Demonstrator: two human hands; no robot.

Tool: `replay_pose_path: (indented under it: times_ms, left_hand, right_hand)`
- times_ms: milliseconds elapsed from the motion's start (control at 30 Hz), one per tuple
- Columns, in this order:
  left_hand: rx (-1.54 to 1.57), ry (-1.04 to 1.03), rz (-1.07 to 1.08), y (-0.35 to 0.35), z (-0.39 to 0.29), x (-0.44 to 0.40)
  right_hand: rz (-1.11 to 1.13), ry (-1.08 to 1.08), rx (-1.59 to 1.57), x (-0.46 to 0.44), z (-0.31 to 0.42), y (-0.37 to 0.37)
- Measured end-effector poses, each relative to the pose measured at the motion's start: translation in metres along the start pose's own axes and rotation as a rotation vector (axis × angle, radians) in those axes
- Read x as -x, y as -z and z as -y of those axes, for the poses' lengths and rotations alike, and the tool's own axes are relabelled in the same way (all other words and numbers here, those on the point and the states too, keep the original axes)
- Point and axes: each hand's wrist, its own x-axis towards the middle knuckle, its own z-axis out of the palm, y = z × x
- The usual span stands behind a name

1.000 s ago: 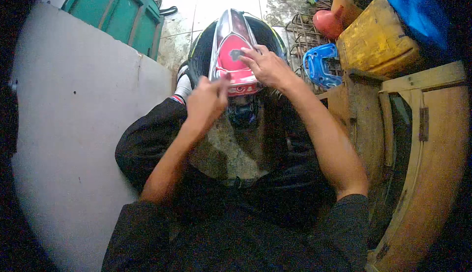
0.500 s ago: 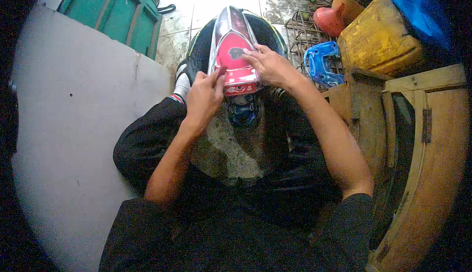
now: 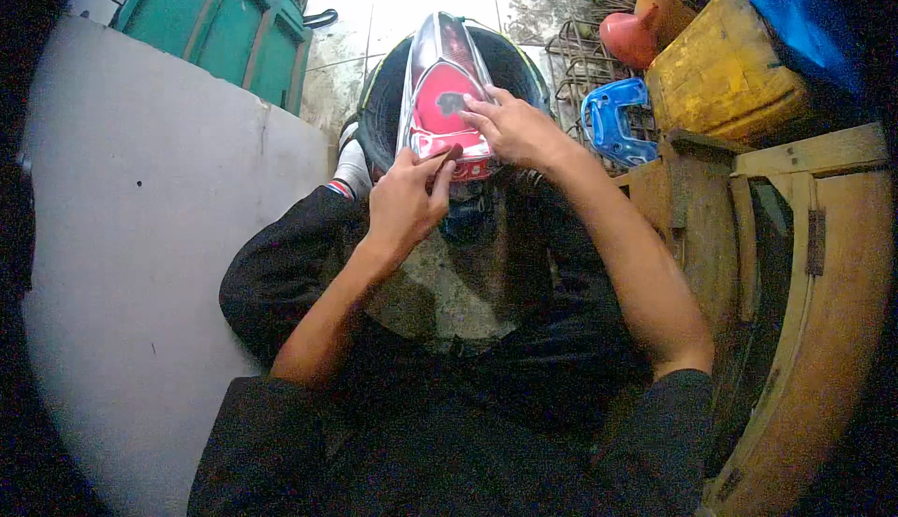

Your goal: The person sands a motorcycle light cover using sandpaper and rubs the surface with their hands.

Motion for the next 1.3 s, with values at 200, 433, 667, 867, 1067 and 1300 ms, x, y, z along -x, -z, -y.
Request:
replay_pose_path:
  times_ms: [200,433,667,867,1067,1300]
  left_hand:
    - [-0.067,0.037,-0.008,-0.006,0.004,-0.005]
    - [-0.058,0.073,-0.088,-0.014,0.002,-0.003]
    - [-0.138,0.173,-0.054,-0.008,0.013,-0.009]
    - [-0.160,0.200,0.019,0.001,0.014,-0.013]
    - [-0.137,0.226,0.028,0.002,0.015,-0.010]
    - [-0.079,0.124,0.075,0.002,0.004,-0.003]
  right_hand:
    - [0.006,-0.038,0.004,0.004,0.003,0.003]
    - [-0.004,-0.035,0.075,0.001,-0.005,-0.005]
    - [-0.004,-0.062,0.066,0.002,-0.001,-0.007]
    - [-0.054,-0.192,-0.049,0.004,0.012,0.000]
    - [-0.070,-0.211,-0.088,0.004,0.009,-0.005]
    - [0.126,-0.097,0.002,0.000,-0.009,-0.007]
